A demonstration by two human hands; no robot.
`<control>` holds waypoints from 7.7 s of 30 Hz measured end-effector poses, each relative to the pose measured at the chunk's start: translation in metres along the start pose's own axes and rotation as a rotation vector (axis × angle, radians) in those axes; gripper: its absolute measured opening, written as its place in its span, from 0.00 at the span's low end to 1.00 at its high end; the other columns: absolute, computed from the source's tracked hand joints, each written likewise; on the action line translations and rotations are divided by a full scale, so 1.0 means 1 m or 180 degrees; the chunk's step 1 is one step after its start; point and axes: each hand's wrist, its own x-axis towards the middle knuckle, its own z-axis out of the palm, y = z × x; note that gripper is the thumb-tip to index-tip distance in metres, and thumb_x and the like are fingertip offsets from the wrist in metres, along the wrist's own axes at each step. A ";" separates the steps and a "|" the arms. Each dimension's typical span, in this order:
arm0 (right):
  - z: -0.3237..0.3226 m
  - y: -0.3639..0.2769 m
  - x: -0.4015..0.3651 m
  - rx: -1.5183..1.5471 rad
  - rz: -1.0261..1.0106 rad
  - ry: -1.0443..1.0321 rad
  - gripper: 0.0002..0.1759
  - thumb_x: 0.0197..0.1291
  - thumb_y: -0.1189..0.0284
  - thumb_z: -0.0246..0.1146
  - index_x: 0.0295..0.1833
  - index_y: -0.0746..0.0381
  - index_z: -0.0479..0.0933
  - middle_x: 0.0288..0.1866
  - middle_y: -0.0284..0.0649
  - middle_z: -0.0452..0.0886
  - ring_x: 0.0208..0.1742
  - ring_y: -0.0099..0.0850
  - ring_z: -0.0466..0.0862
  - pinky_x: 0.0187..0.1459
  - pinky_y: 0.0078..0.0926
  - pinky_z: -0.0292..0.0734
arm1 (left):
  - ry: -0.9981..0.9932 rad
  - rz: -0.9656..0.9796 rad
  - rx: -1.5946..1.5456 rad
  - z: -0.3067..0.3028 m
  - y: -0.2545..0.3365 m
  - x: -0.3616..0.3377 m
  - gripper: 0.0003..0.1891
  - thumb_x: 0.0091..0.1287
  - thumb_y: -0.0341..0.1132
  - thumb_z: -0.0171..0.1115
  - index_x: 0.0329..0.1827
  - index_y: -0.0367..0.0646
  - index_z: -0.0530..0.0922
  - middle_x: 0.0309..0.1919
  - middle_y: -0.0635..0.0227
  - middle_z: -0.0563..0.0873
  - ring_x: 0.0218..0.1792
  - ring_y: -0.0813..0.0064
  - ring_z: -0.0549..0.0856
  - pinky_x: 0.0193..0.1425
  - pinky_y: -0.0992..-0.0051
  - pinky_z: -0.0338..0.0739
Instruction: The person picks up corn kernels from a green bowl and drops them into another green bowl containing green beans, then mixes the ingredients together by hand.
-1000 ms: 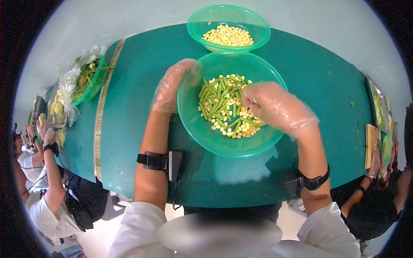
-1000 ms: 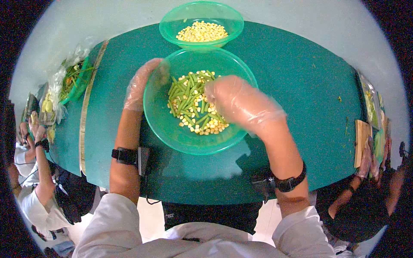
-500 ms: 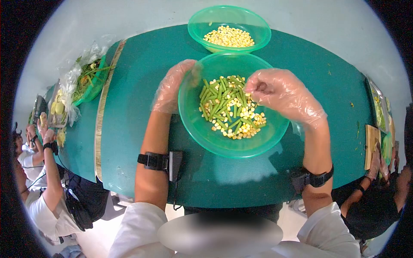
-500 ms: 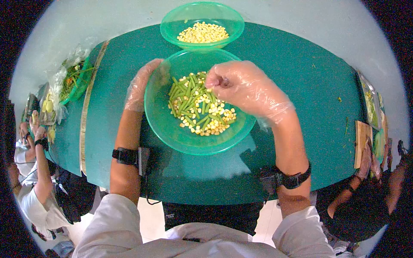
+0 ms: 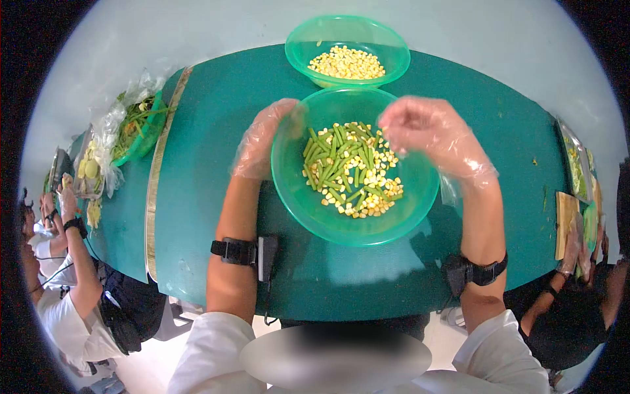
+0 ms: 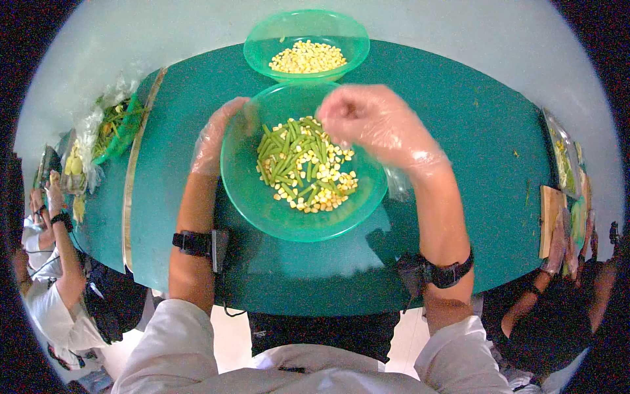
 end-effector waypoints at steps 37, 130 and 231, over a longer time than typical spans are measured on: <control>-0.014 0.002 0.010 -0.0873 -0.0632 0.0753 0.18 0.66 0.70 0.65 0.58 0.66 0.80 0.50 0.44 0.87 0.51 0.28 0.85 0.56 0.29 0.79 | -0.0077 0.1106 0.1401 0.002 0.007 -0.002 0.12 0.64 0.31 0.61 0.49 0.37 0.80 0.44 0.61 0.83 0.44 0.67 0.80 0.55 0.68 0.76; -0.014 -0.011 -0.005 -0.0573 0.0250 -0.0374 0.10 0.59 0.69 0.68 0.41 0.65 0.82 0.29 0.38 0.84 0.31 0.26 0.84 0.34 0.27 0.79 | -0.0258 -0.0193 -0.0033 -0.003 -0.003 0.007 0.20 0.74 0.52 0.49 0.41 0.43 0.80 0.33 0.74 0.79 0.35 0.80 0.76 0.42 0.77 0.72; 0.042 -0.090 -0.164 -0.0858 -0.4794 0.1866 0.17 0.65 0.65 0.56 0.51 0.68 0.78 0.47 0.46 0.82 0.50 0.42 0.83 0.52 0.45 0.78 | -0.0122 -0.0073 -0.0461 0.002 -0.001 0.006 0.13 0.70 0.44 0.58 0.37 0.42 0.77 0.31 0.74 0.76 0.34 0.80 0.74 0.41 0.76 0.72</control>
